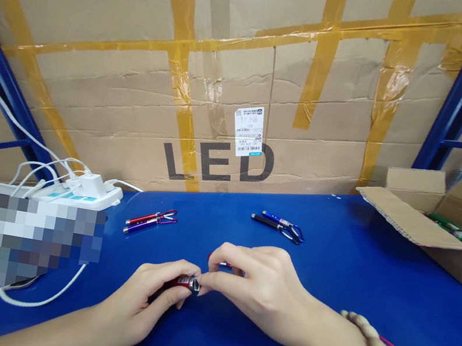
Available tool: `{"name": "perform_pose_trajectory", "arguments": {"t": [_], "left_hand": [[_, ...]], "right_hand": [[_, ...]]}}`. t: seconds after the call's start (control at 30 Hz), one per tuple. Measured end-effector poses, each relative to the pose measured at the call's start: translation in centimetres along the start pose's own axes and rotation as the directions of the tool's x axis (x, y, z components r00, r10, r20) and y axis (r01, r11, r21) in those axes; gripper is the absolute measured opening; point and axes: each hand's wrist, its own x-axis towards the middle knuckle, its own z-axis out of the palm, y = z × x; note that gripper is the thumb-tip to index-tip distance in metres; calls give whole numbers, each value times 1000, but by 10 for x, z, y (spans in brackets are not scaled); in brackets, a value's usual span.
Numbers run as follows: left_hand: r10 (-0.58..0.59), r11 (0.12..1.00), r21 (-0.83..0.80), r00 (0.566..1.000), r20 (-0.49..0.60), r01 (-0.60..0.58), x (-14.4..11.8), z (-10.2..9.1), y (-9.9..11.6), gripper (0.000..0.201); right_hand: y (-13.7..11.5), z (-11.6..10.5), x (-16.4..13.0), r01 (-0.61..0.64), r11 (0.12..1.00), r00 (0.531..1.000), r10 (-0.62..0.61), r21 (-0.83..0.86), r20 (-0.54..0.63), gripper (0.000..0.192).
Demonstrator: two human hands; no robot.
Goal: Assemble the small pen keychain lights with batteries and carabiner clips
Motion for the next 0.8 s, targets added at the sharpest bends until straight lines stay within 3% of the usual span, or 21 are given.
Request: {"name": "perform_pose_trajectory", "arguments": {"t": [0.3,0.43,0.67,0.8], "left_hand": [[53,998,20,999,12,-53,-5,1,0,10],[96,995,38,995,11,-96,-7,3,-2,12],[96,995,-10,995,9,-96,-8,2,-5,14],[60,997,-58,996,72,-56,-8,0,0,14]], "right_hand": [[-6,3,-2,-71,988,995,61,135,77,22],[-7,5,-5,-71,983,997,63,170,50,19],[-8,5,-7,19,996,1000,-21,89,22,18],[-9,-1,-1,105,994,993,-103,-28,50,22]]}}
